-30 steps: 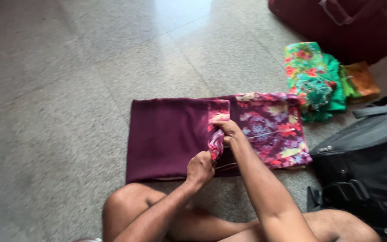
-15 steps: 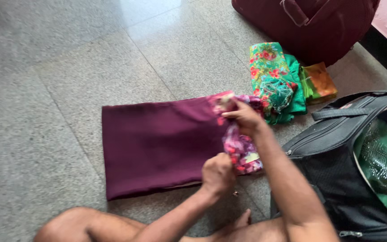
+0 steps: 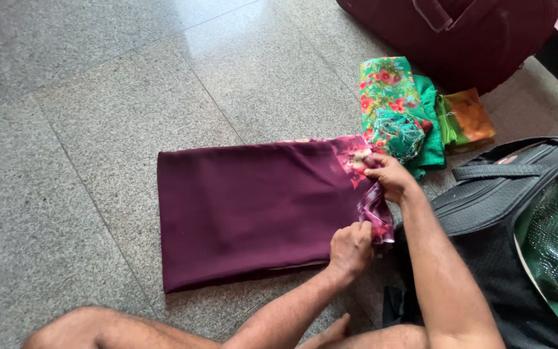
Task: The person sits on the floor and removes several pieces of colorful fabric from a bag, then spreads one large purple and floral fabric piece on the floor, aligns its edges using a measuring tape, and folds it into a small rectangle.
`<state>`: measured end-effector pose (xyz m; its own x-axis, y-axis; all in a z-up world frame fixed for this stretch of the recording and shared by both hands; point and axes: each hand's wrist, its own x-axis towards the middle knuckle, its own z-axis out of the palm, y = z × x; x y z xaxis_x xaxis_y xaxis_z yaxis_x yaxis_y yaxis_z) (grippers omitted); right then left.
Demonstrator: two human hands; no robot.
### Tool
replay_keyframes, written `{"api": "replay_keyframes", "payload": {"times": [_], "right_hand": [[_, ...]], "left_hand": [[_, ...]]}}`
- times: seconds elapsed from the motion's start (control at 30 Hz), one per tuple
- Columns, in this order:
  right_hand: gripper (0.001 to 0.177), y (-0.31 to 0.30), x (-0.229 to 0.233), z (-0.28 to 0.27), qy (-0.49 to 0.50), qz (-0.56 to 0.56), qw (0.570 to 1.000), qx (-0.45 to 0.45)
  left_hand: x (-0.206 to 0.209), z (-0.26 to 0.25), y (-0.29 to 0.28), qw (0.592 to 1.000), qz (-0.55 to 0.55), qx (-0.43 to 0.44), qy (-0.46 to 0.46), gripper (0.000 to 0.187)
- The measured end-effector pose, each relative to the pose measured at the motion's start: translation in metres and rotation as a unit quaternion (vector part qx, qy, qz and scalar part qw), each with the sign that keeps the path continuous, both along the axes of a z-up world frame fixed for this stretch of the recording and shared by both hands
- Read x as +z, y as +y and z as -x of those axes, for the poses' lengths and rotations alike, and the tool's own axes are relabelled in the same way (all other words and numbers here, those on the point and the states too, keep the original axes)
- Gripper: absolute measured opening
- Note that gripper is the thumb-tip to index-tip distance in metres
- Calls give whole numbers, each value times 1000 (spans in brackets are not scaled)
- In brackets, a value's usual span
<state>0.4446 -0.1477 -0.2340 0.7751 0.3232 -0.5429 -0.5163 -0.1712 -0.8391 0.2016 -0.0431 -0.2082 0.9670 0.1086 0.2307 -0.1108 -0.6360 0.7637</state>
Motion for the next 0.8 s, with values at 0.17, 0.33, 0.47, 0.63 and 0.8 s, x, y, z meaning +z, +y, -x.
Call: {"api": "replay_keyframes", "payload": {"times": [0.17,0.33,0.47,0.63,0.8], "right_hand": [[42,-16,-2,-1,-107,150,982,29],[54,12,19,56,-529,507,679,35],[58,57,41,116,-537,516,643,179],[78,103,14,169,-389,554,678,287],[85,127,-13,200,-409,572,654,279]], "left_hand": [[25,10,-2,998,-31,-58,-9,35],[38,24,67,988,-132,-85,3,40],[22,26,191,928,-325,37,180,93],[-9,58,291,873,-327,64,356,97],[-13,76,325,874,-351,66,331,94]]}}
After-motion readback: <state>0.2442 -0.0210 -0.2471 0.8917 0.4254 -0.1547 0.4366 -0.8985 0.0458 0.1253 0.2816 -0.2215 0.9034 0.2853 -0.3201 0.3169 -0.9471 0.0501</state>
